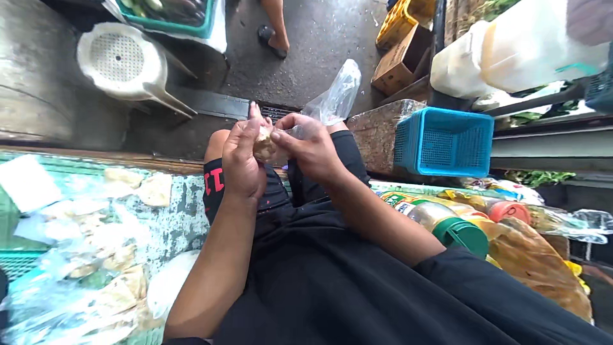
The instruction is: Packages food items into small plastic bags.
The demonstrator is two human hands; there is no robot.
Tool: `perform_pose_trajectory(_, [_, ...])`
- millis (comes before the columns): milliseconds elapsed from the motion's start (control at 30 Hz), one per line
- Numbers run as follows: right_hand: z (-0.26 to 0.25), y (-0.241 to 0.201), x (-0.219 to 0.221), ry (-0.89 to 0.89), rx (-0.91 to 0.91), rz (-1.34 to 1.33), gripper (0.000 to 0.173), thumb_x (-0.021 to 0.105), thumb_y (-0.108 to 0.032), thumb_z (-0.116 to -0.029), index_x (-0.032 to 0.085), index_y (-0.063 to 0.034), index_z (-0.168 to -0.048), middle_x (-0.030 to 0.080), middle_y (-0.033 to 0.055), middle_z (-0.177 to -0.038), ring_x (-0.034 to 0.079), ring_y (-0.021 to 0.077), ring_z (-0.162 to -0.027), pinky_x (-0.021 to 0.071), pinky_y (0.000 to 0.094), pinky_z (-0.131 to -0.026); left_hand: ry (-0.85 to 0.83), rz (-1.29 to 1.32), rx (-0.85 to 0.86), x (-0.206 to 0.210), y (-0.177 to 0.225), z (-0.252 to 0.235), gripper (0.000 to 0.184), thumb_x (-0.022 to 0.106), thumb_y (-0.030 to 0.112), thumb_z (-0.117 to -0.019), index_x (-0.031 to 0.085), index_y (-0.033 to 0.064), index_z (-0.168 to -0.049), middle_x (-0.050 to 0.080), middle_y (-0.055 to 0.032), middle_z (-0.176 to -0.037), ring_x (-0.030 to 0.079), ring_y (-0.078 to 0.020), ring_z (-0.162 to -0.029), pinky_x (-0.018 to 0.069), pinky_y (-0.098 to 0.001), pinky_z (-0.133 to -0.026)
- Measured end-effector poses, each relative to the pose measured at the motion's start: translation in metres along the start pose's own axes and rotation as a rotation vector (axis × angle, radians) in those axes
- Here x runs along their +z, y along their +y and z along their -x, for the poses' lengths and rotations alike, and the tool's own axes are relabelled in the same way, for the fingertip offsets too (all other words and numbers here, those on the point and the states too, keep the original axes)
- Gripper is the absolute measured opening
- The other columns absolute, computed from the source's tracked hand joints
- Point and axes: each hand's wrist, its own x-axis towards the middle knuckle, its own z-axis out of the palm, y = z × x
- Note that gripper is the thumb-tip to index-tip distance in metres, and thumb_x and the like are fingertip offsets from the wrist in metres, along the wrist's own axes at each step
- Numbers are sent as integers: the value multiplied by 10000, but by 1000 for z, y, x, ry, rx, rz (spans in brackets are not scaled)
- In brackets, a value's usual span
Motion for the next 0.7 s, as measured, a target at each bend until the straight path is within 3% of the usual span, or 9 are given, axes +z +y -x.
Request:
perform_pose_trajectory(67, [0, 3, 4, -19, -73, 100, 71, 697, -69, -930, 706, -4, -955, 721, 127, -1097, 692, 154, -979, 592, 348, -882, 60, 25, 30, -1, -4, -3, 185, 496, 268, -1076, 611, 133, -1024, 669, -4, -879, 664, -107, -805, 588, -304, -743])
perform_pose_trajectory(200, [4, 15, 33, -63, -191, 401, 150, 676, -140, -936, 733, -28, -1019, 735, 68, -910, 705, 118, -881, 596, 356, -833, 286, -7, 114, 4, -10, -7, 174, 590, 256, -1042, 596, 82, -1032, 664, -38, -840, 679, -131, -795, 601, -325, -756])
perform_pose_trajectory(267, [-4, 19, 30, -136, -117, 286, 112, 672, -120, -957, 742, -38, -989, 732, 51, -872, 702, 107, -822, 607, 350, -788, 264, -58, 163, -12, -14, -15, 190, 672, 241, -994, 596, 70, -965, 649, -55, -779, 655, -150, -712, 587, -337, -676])
perform_pose_trajectory(333, [-8, 19, 18, -173, -28, 75, 130, 651, -84, -983, 743, -3, -1027, 741, 84, -910, 716, 146, -827, 628, 365, -785, 191, -85, 150, -25, -14, -17, 247, 727, 257, -952, 586, 58, -989, 667, -78, -783, 654, -159, -664, 581, -328, -605])
perform_pose_trajectory(400, [-5, 16, 11, -132, 44, -91, 124, 654, -61, -975, 733, 17, -1031, 736, 107, -900, 710, 178, -791, 627, 369, -740, 134, -62, 113, -34, -10, -8, 277, 747, 239, -939, 571, 60, -1054, 697, -96, -867, 698, -192, -757, 621, -376, -698])
perform_pose_trajectory(467, [0, 13, 8, -97, 76, -186, 94, 655, -37, -965, 710, 25, -1009, 728, 113, -883, 704, 176, -775, 620, 350, -719, 100, -31, 81, -32, -10, -1, 277, 764, 311, -929, 582, 137, -1044, 683, -37, -868, 688, -149, -764, 618, -340, -708])
perform_pose_trajectory(567, [1, 10, 2, -95, 95, -253, 109, 631, -33, -975, 705, 34, -1020, 723, 118, -904, 696, 177, -802, 610, 351, -752, 85, 37, 57, -20, -13, -3, 209, 682, 367, -987, 584, 183, -994, 611, 14, -742, 612, -94, -628, 576, -285, -609])
perform_pose_trajectory(700, [-7, -4, -3, -101, 49, -279, 122, 631, -69, -991, 725, 0, -1028, 726, 89, -906, 686, 151, -790, 603, 321, -731, 37, 42, 83, -8, 3, -17, 269, 612, 432, -1019, 594, 197, -890, 523, 45, -616, 526, -63, -502, 508, -238, -501])
